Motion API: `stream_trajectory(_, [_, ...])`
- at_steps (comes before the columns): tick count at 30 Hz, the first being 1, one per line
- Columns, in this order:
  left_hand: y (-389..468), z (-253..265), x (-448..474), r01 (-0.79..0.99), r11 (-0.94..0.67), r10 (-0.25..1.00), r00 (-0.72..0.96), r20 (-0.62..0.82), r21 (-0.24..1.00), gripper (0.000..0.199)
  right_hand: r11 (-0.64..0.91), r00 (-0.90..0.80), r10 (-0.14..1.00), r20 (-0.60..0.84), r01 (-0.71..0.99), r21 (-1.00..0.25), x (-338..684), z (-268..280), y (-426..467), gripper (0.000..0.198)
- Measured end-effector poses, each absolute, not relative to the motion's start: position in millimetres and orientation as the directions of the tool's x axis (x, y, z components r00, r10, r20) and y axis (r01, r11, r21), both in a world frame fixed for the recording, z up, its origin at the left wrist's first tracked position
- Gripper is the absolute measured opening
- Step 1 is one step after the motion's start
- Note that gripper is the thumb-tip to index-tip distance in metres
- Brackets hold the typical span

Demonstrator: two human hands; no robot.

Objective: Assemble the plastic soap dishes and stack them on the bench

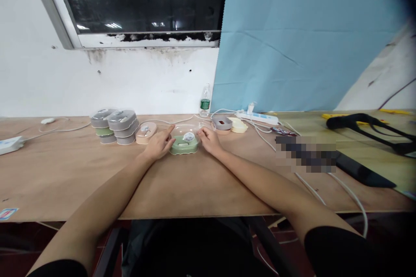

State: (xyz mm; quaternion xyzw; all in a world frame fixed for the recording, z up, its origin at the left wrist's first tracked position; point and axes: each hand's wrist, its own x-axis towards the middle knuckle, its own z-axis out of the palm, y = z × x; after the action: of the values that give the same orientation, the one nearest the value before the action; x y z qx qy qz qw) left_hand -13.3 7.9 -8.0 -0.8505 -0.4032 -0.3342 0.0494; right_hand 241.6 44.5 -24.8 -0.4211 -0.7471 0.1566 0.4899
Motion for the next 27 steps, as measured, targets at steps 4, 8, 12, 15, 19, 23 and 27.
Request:
stream_trajectory(4, [7.0,-4.4,-12.0,0.756,-0.634,0.684,0.453,0.572,0.161,0.053,0.525,-0.175,0.829,0.531,0.57,-0.632,241.1,-29.0,52.8,0.051])
stream_trajectory(8, [11.3,-7.1,-12.4,0.782,-0.595,0.741,0.445,0.503,0.184,0.05,0.42,-0.202,0.897,0.392,0.663,-0.62,240.0,-31.9,59.2,0.058])
stream_trajectory(12, [16.8,-13.7,-15.1,0.788,-0.545,0.803,0.394,0.447,0.285,0.053,0.412,-0.22,0.902,0.37,0.695,-0.59,240.9,-30.5,59.8,0.06])
stream_trajectory(15, [18.8,-16.6,-17.2,0.806,-0.486,0.851,0.349,0.392,0.338,0.057,0.426,-0.248,0.896,0.369,0.714,-0.555,243.4,-29.6,58.9,0.059])
stream_trajectory(19, [19.5,-16.5,-17.9,0.818,-0.449,0.877,0.329,0.35,0.358,0.06,0.468,-0.32,0.876,0.362,0.745,-0.474,247.4,-28.7,56.9,0.054])
stream_trajectory(23, [20.4,-15.4,-18.0,0.817,-0.435,0.889,0.323,0.324,0.379,0.061,0.511,-0.381,0.853,0.358,0.749,-0.421,249.6,-27.1,53.8,0.05])
stream_trajectory(27, [19.0,-13.0,-18.7,0.811,-0.44,0.891,0.341,0.301,0.386,0.064,0.5,-0.367,0.855,0.365,0.77,-0.397,249.4,-27.3,52.2,0.049])
